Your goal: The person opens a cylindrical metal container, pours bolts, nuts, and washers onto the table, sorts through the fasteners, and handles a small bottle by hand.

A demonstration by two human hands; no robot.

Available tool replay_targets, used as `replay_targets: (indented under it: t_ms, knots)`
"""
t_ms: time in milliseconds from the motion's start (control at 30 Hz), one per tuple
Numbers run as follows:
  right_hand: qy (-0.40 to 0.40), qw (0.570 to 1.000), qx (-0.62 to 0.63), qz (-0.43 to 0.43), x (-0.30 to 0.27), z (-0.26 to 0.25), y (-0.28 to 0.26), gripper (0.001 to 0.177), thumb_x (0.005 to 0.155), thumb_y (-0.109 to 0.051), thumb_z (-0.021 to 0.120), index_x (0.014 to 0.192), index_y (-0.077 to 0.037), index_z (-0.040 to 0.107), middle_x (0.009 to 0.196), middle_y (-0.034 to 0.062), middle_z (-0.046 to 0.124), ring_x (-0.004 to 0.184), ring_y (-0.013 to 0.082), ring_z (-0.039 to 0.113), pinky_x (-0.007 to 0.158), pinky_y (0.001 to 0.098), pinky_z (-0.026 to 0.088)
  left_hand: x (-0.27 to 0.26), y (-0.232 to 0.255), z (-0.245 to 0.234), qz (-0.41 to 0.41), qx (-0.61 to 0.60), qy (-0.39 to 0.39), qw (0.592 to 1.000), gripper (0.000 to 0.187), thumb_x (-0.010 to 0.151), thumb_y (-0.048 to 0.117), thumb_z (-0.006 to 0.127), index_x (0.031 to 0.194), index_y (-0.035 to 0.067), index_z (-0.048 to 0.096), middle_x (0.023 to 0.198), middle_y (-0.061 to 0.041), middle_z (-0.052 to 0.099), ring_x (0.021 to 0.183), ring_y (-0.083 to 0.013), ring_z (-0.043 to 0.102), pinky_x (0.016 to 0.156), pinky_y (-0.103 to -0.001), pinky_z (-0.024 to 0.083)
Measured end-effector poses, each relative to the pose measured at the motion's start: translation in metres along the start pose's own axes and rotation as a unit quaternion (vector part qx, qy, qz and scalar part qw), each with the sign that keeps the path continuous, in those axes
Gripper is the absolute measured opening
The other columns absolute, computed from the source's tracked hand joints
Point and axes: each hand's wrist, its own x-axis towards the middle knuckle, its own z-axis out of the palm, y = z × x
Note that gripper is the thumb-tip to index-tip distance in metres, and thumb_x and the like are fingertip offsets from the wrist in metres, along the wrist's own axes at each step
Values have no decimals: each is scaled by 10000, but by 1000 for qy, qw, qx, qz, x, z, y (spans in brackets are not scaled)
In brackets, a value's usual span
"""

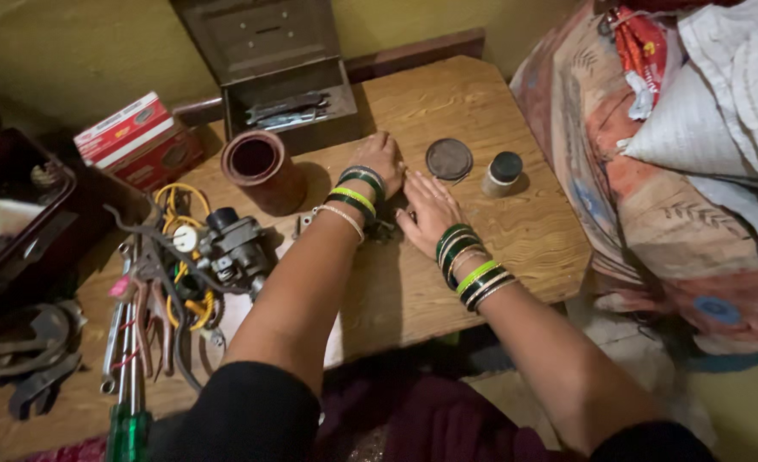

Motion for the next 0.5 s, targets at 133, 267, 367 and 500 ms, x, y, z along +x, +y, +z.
replay_targets:
  t_ms: [133,267,367,500]
  knots:
    - [3,1000,18,-11,-1,4,4,651,894,-281,611,1452,32,490,1549,218,457,1477,344,355,1234,463,203,-38,-1,-4,26,-21,33,999,558,959,303,586,1422,4,497,1554,-204,412,1444,-390,398,1183,-462,346]
    - [17,1000,11,-19,-1,13,12,679,874,-284,626,1466,19,486,1565,209,450,1498,323,358,1259,444,204,-75,8,-6,-37,-31,-24,999,665,858,260,597,1480,87,440,1619,-126,343,1428,-379,378,1039,-578,323]
    - [18,999,21,-20,-1,15,15,676,876,-284,627,1468,9,488,1569,206,446,1495,323,355,1252,447,199,-92,4,3,81,-17,65,994,549,937,220,590,1430,-6,503,1521,-232,479,1415,-383,455,1174,-456,394]
    - [19,999,32,-19,-1,17,17,685,870,-287,629,1472,6,489,1570,206,446,1496,323,355,1246,447,203,-106,1,8,63,-40,32,997,501,927,155,558,1417,48,546,1549,-204,489,1398,-382,476,1164,-452,407]
